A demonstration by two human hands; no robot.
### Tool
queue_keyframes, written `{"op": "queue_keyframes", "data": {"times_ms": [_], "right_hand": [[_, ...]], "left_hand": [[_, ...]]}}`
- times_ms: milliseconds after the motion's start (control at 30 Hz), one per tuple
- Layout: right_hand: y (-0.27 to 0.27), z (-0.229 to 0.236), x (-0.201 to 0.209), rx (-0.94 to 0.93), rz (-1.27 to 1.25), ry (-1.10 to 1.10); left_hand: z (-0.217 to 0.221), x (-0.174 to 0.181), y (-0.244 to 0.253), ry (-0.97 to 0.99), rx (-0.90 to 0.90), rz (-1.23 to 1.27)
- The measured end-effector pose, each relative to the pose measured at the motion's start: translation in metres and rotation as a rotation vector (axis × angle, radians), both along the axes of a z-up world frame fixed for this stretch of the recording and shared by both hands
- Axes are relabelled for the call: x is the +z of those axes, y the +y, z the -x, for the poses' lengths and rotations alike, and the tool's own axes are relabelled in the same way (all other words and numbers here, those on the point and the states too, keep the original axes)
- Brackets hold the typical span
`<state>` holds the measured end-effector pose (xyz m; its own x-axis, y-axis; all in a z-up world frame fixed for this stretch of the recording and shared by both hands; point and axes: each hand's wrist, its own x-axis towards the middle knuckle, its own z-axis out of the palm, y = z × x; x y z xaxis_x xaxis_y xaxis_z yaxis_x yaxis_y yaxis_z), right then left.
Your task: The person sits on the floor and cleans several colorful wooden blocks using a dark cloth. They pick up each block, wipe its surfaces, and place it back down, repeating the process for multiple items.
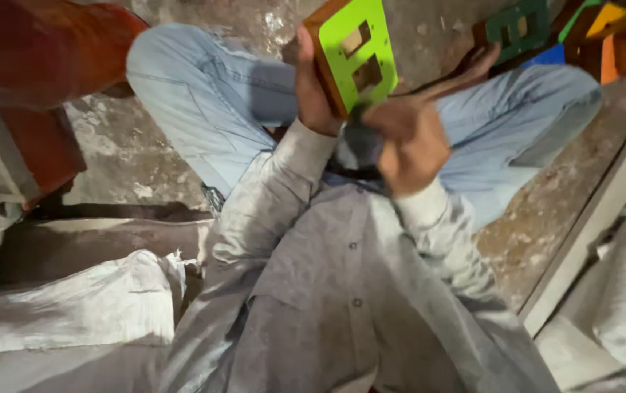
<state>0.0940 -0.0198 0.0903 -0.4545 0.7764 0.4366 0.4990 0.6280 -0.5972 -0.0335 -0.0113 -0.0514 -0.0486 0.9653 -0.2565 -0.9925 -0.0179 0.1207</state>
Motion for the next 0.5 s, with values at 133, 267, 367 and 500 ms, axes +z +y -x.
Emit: {"op": "queue_keyframes", "data": {"times_ms": [133, 267, 367, 500], "right_hand": [[0.000, -0.004, 0.005, -0.102, 0.075, 0.014], [0.001, 0.001, 0.007, -0.112, 0.097, 0.010], [0.005, 0.004, 0.005, -0.028, 0.022, 0.056], [-0.004, -0.005, 0.007, -0.213, 0.195, 0.031]], "left_hand": [[-0.008, 0.002, -0.004, 0.013, -0.003, 0.033], [-0.005, 0.001, -0.006, -0.016, -0.013, -0.073], [-0.002, -0.002, -0.002, -0.017, 0.000, -0.042], [-0.013, -0.004, -0.008, -0.042, -0.002, -0.079]]}}
